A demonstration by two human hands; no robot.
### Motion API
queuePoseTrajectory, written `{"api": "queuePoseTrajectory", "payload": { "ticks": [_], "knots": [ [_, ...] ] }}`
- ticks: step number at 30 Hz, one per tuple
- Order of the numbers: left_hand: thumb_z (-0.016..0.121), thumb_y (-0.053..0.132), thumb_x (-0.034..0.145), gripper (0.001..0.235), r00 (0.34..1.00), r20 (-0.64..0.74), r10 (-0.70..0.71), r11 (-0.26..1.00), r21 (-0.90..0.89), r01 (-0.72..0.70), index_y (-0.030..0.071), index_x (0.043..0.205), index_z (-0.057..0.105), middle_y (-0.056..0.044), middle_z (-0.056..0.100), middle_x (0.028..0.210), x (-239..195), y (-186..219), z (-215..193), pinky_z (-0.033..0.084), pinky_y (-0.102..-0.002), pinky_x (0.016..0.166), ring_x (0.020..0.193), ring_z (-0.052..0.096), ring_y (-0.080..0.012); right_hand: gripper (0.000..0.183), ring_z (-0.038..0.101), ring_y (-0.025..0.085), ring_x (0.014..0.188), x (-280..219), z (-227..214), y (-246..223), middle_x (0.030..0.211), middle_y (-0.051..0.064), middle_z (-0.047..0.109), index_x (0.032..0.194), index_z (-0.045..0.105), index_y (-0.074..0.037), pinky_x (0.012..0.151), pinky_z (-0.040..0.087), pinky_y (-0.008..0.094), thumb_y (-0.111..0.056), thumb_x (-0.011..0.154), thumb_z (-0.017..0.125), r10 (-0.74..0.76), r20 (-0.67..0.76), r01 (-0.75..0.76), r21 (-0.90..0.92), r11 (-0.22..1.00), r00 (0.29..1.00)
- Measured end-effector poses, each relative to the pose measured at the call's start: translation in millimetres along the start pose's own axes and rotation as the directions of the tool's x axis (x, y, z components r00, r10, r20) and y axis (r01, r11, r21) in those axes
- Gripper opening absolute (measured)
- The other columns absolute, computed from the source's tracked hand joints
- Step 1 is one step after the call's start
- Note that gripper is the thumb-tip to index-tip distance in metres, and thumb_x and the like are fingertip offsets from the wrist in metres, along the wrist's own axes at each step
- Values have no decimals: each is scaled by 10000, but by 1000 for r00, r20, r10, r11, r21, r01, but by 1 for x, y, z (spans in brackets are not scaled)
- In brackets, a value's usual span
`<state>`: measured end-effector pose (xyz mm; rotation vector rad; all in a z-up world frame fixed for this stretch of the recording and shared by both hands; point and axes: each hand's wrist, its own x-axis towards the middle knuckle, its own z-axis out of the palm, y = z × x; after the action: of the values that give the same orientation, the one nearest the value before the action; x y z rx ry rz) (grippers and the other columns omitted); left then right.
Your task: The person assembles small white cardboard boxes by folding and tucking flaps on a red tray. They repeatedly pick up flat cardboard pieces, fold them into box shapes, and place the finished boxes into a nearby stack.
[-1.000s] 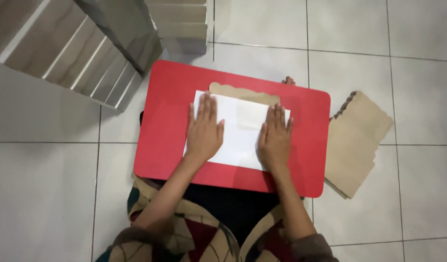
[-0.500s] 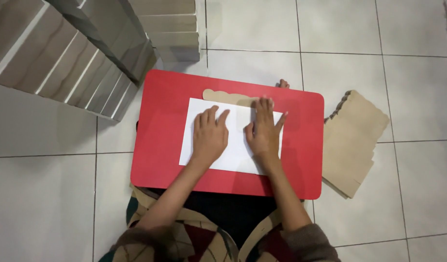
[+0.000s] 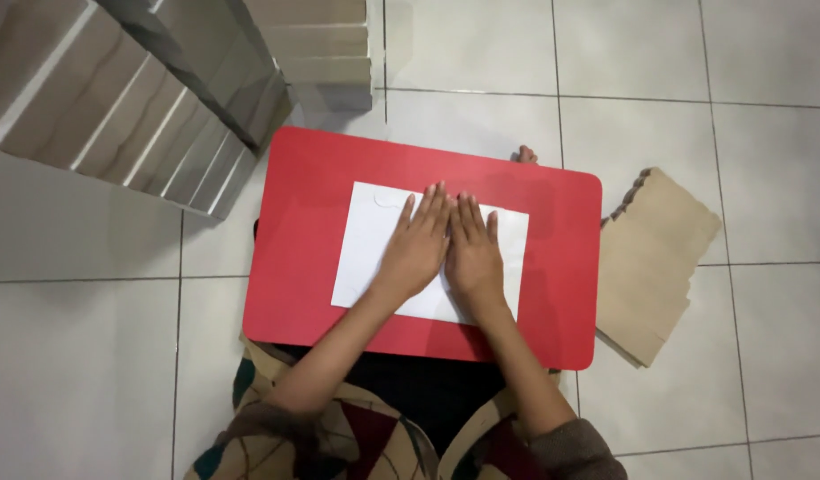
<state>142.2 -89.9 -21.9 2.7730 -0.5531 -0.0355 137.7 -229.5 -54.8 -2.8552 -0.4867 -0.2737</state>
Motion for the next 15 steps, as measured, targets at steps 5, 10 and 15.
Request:
{"api": "queuePoseTrajectory", "payload": {
  "ticks": [5, 10, 15],
  "knots": [
    [363, 358, 1067, 621, 992, -84, -97, 991, -100, 88, -28, 1554, 353, -224, 331, 1629, -11, -23, -8, 153, -524, 1256, 1538, 275, -337, 565, 445, 334, 1465, -6, -55, -5, 1546, 202, 513, 1492, 545, -46, 1222, 221, 568, -136, 935, 516, 52, -23, -50, 56, 997, 998],
    [445, 407, 1038, 699, 940, -230, -253, 967, -46, 249, -71, 1540, 361, -270, 325, 1623, -14, -19, -4, 101, -567, 1247, 1536, 259, -389, 530, 483, 393, 1429, -11, -49, -4, 1511, 262, 537, 1479, 551, 19, 1174, 274, 606, -136, 973, 516, 112, -118, -118, -49, 992, 987],
    [335, 296, 1027, 598, 995, -97, 9, 996, -89, -17, 47, 1571, 353, -133, 345, 1645, -10, -8, 10, 112, -592, 1247, 1553, 255, -269, 584, 391, 241, 1513, -5, -35, -2, 1598, 85, 482, 1529, 518, -157, 1225, 92, 645, -228, 957, 422, 99, 46, -99, 13, 995, 994]
  ]
}}
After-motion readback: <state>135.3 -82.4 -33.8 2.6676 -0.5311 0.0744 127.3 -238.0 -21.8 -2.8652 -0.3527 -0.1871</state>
